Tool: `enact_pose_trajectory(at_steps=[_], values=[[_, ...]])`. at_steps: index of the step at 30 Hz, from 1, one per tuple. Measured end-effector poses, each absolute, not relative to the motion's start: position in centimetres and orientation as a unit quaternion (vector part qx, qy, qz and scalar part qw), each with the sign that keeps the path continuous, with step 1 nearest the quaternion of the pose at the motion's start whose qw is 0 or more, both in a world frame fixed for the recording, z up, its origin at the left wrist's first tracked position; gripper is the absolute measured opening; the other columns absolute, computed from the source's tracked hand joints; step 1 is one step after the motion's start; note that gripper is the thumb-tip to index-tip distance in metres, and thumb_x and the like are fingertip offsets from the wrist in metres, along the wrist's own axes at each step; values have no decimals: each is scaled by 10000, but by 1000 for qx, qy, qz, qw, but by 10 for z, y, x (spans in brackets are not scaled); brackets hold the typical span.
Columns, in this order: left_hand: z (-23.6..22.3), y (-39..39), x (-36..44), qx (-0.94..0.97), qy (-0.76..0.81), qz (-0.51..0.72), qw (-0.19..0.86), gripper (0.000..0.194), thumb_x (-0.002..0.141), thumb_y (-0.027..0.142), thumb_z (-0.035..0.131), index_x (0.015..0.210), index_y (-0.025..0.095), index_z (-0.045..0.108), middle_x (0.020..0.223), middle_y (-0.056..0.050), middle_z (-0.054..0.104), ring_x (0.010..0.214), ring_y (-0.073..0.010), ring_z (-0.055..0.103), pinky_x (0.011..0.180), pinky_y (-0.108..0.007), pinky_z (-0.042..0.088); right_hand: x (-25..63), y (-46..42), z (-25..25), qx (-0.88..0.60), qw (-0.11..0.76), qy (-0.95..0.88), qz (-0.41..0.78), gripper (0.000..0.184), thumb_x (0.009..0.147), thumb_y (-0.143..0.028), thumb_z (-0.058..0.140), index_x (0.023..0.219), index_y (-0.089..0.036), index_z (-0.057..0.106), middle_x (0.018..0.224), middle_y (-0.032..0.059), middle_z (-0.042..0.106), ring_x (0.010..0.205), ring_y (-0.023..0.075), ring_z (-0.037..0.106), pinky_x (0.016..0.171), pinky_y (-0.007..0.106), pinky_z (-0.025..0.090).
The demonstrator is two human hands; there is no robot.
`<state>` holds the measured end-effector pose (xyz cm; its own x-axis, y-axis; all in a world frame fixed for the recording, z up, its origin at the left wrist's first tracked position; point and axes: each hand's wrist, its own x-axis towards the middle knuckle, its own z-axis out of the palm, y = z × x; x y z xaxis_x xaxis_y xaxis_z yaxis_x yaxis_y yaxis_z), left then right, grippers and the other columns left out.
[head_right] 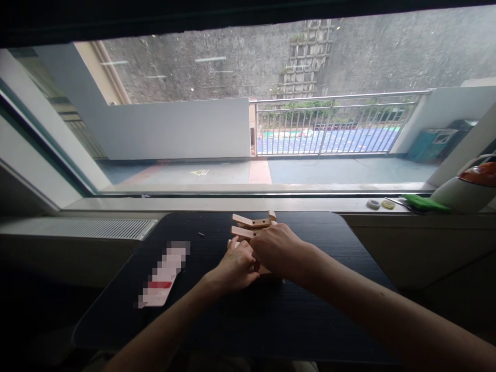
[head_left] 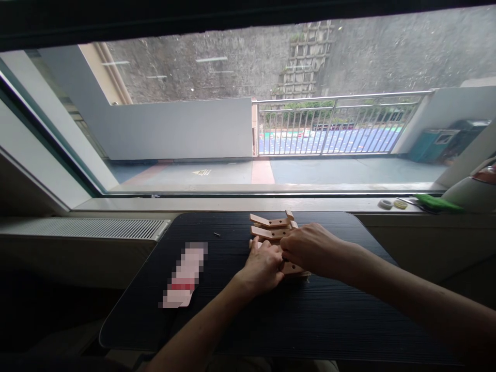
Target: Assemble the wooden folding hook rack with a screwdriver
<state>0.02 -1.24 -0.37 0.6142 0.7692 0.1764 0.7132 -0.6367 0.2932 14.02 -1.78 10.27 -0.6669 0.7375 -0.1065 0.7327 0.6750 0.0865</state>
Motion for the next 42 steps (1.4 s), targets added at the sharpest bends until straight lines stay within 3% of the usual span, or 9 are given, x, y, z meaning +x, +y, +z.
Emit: enact_pose_trajectory(at_steps=[3,7,12,16,22,28,35,38,42], values=[[-3,-12,0,895,419,120,93,192,788,275,544,953,230,631,1138,-52,593,1081,-273,485,1021,-558,220,141,-18,103,403,74,912,12,230,814,-186,526,975,-188,691,878,80,701,735,184,642,568,237,401],[0,-13,0,896,417,120,95,273,788,305,552,1046,228,590,1144,-55,588,1095,-272,479,1030,-560,218,144,-24,113,410,53,911,7,319,787,-268,561,1094,-221,634,983,85,678,768,191,637,587,245,402],[-1,-12,-2,899,416,104,89,210,788,352,556,903,204,651,1074,-75,610,1074,-281,488,1028,-565,222,145,-27,114,388,68,919,-20,170,779,-247,570,898,-234,689,877,59,691,864,209,630,670,253,414],[-2,-11,-3,901,409,112,94,197,802,355,541,849,209,665,1059,-66,617,1084,-274,480,1048,-561,191,141,-26,107,380,67,922,-14,210,779,-156,555,913,-221,702,862,79,700,919,215,621,755,260,417],[-5,-12,-4,900,411,115,86,238,787,330,556,983,222,636,1132,-78,595,1106,-280,471,1035,-559,218,134,-27,105,378,64,924,4,227,787,-147,554,948,-210,700,848,98,704,896,222,628,793,285,427],[-10,-11,-3,902,406,124,81,312,843,361,475,1119,255,574,1171,-67,589,1140,-284,450,1039,-583,190,127,-30,98,374,61,925,10,212,809,-101,517,914,-155,693,835,110,700,803,197,644,698,261,438],[-2,-13,-3,904,406,109,81,230,813,325,525,1001,234,620,1117,-63,606,1074,-276,486,1019,-577,229,129,-31,98,391,110,913,38,180,787,-77,520,720,-127,679,725,81,688,675,197,644,552,256,386],[3,-15,-3,906,401,104,87,172,800,304,545,926,234,639,1098,-48,614,1087,-275,477,1020,-571,226,134,-29,99,400,102,910,37,167,810,-140,527,736,-132,676,706,85,682,683,197,645,564,255,394],[4,-15,-2,899,412,111,95,187,813,346,531,869,216,654,1087,-67,613,1089,-283,477,1018,-571,227,138,-28,101,406,66,911,10,132,785,-239,581,852,-172,673,829,76,693,796,213,648,627,258,424]])
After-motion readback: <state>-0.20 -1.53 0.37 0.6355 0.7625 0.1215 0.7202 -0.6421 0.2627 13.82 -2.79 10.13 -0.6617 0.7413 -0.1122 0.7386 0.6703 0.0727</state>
